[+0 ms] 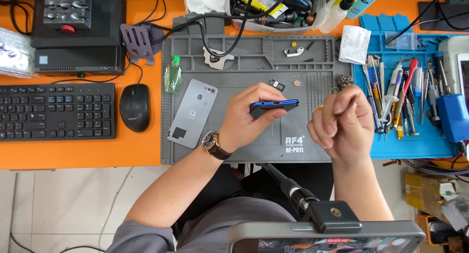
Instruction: Using a SIM ejector tool and a prying tool to remove the SIM card tray from a mobile phone.
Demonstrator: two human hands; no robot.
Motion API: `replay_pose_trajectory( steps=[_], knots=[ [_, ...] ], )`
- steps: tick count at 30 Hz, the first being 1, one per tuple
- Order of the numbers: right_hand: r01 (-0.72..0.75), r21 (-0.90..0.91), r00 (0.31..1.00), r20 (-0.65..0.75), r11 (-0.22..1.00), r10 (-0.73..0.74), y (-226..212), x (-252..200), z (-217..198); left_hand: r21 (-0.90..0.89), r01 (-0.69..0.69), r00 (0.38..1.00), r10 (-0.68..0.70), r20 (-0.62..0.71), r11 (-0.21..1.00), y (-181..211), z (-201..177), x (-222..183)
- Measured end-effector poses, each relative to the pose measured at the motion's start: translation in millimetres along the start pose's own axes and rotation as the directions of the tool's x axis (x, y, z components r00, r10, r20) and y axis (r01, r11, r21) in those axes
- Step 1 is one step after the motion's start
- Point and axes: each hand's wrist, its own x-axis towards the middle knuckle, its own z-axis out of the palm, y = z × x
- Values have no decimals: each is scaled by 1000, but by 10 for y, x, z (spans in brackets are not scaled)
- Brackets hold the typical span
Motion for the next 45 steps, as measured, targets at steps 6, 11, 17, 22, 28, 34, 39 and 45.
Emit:
replay_pose_trajectory(
  steps=[6, 11, 17, 22, 28, 34, 39, 45],
  knots=[
    [-40, 87, 994, 103, 995, 30, -86, 114, -16, 13, 23, 1000, -23, 7, 1000, -2, -11, -22],
    [36, -631, 999, 53, 775, -3, -381, 208, 358, 159, 59, 994, -72, 77, 985, 16, -56, -70],
    [418, -904, 905, 423, 93, 46, -695, 457, 651, 165, 59, 994, -73, 78, 985, 24, -57, -61],
    [604, -794, 792, 587, -70, 168, -763, 568, 700, 174, 42, 996, -55, 70, 984, 62, -71, -49],
    [676, -712, 728, 604, -190, 325, -762, 622, 742, 177, 64, 995, -76, 65, 982, 66, -88, -48],
    [709, -665, 700, 619, -235, 357, -735, 635, 793, 172, 68, 995, -80, 64, 983, 71, -106, -41],
    [870, -465, 493, 814, -166, 308, -645, 700, 786, 175, 74, 991, -92, 98, 982, 67, -119, -44],
    [954, -191, 247, 939, -232, 241, -461, 753, 931, 191, 39, 984, -71, 165, 981, 31, -149, -58]
  ],
)
